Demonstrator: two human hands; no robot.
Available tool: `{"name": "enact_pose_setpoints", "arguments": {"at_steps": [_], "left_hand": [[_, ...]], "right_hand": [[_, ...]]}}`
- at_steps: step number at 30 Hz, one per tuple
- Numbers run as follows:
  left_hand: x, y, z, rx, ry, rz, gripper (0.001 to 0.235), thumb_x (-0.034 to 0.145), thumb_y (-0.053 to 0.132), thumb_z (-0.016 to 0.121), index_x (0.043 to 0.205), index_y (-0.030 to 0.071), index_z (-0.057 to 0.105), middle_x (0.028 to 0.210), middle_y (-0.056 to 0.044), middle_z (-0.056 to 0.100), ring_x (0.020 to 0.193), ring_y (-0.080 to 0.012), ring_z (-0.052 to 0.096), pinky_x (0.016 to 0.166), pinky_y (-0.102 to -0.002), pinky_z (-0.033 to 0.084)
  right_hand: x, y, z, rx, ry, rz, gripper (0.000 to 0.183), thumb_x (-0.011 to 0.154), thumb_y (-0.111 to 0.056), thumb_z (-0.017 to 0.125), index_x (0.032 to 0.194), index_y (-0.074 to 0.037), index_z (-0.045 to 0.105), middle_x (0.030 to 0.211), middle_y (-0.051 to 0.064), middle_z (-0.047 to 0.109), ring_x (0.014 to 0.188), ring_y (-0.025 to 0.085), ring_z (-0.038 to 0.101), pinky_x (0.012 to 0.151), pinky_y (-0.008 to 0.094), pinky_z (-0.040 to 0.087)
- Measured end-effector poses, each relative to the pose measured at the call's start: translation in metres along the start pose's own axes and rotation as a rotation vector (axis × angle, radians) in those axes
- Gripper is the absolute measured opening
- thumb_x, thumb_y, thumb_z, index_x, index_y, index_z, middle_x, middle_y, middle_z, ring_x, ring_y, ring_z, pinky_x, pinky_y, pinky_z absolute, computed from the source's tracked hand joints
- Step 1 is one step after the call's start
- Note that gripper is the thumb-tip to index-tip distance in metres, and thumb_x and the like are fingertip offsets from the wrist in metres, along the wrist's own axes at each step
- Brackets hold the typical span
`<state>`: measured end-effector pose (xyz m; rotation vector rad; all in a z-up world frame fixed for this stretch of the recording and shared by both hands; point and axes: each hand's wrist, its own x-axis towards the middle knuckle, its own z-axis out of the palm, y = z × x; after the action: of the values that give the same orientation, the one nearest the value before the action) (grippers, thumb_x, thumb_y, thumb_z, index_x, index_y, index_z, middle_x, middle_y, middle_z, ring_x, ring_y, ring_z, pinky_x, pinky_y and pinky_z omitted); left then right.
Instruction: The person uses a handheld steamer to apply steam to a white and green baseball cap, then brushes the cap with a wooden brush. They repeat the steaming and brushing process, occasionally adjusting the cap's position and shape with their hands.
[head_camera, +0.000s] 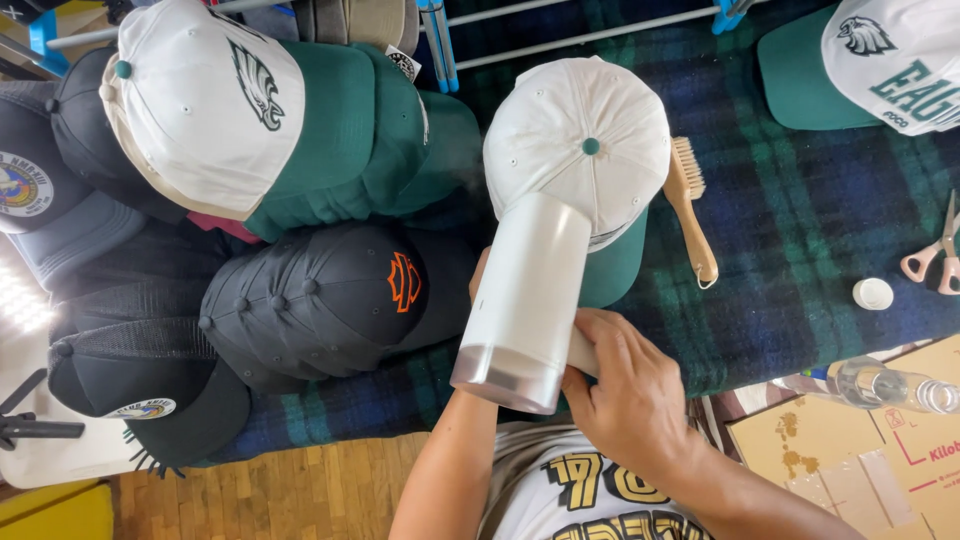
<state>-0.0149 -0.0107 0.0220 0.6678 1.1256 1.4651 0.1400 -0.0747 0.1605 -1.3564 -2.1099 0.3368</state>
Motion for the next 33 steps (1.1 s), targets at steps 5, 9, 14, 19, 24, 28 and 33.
{"name": "enact_pose_setpoints", "arguments": {"at_steps": [5, 9, 14, 19, 24, 28, 33], "left_hand": [[0.006, -0.005, 0.005, -0.003, -0.002, 0.005, 0.028, 0.093, 0.019, 0.064, 0.117, 0.004, 0.065, 0.096, -0.002, 0.067, 0.084, -0.0113, 0.061, 0.071, -0.027, 0.051], [0.014, -0.012, 0.004, -0.039, -0.071, 0.059, 0.038, 0.084, -0.002, 0.044, 0.118, -0.002, 0.060, 0.091, -0.007, 0.066, 0.085, -0.0122, 0.057, 0.080, -0.024, 0.041], [0.012, -0.011, 0.002, -0.077, -0.116, 0.073, 0.036, 0.089, 0.000, 0.043, 0.123, -0.003, 0.057, 0.092, -0.007, 0.065, 0.085, -0.0131, 0.056, 0.078, -0.027, 0.045], [0.012, -0.009, 0.003, -0.109, -0.137, 0.092, 0.035, 0.089, -0.001, 0.043, 0.122, -0.003, 0.057, 0.095, -0.008, 0.066, 0.089, -0.0154, 0.059, 0.081, -0.029, 0.048], [0.014, -0.016, 0.000, -0.110, -0.135, 0.107, 0.036, 0.090, 0.001, 0.045, 0.124, -0.003, 0.057, 0.092, -0.006, 0.065, 0.085, -0.0126, 0.057, 0.077, -0.027, 0.046], [0.014, -0.015, 0.000, -0.112, -0.128, 0.107, 0.035, 0.089, 0.001, 0.046, 0.122, -0.003, 0.058, 0.089, -0.005, 0.064, 0.083, -0.0116, 0.056, 0.076, -0.026, 0.045], [0.016, -0.016, 0.000, -0.125, -0.134, 0.093, 0.034, 0.089, 0.001, 0.046, 0.120, -0.002, 0.058, 0.091, -0.005, 0.065, 0.084, -0.0126, 0.057, 0.079, -0.027, 0.046]], "right_hand": [[0.025, -0.003, -0.050, -0.009, -0.131, 0.212, 0.038, 0.084, -0.017, 0.061, 0.120, -0.006, 0.057, 0.111, 0.010, 0.068, 0.089, 0.034, 0.070, 0.057, 0.047, 0.054], [0.051, 0.001, -0.089, 0.022, -0.244, 0.265, 0.038, 0.094, -0.028, 0.061, 0.123, -0.003, 0.058, 0.103, 0.012, 0.066, 0.079, 0.028, 0.071, 0.059, 0.043, 0.060], [0.080, 0.033, -0.118, -0.060, -0.280, 0.437, 0.025, 0.093, -0.031, 0.063, 0.107, -0.011, 0.071, 0.098, 0.007, 0.078, 0.093, 0.028, 0.073, 0.078, 0.043, 0.055], [0.147, 0.040, -0.149, 0.069, -0.329, 0.637, 0.031, 0.103, -0.031, 0.059, 0.114, -0.008, 0.076, 0.091, 0.011, 0.079, 0.077, 0.025, 0.075, 0.080, 0.038, 0.055], [0.194, 0.075, -0.146, 0.336, -0.306, 0.639, 0.028, 0.114, -0.016, 0.052, 0.128, 0.007, 0.060, 0.107, 0.022, 0.069, 0.080, 0.033, 0.066, 0.067, 0.044, 0.056], [0.220, 0.070, -0.148, 0.282, -0.358, 0.676, 0.031, 0.115, -0.017, 0.052, 0.138, 0.002, 0.059, 0.106, 0.023, 0.069, 0.080, 0.034, 0.064, 0.066, 0.046, 0.056], [0.233, 0.049, -0.152, 0.033, -0.438, 0.625, 0.027, 0.114, -0.025, 0.057, 0.120, -0.002, 0.072, 0.102, 0.014, 0.074, 0.076, 0.030, 0.064, 0.064, 0.044, 0.053]]}}
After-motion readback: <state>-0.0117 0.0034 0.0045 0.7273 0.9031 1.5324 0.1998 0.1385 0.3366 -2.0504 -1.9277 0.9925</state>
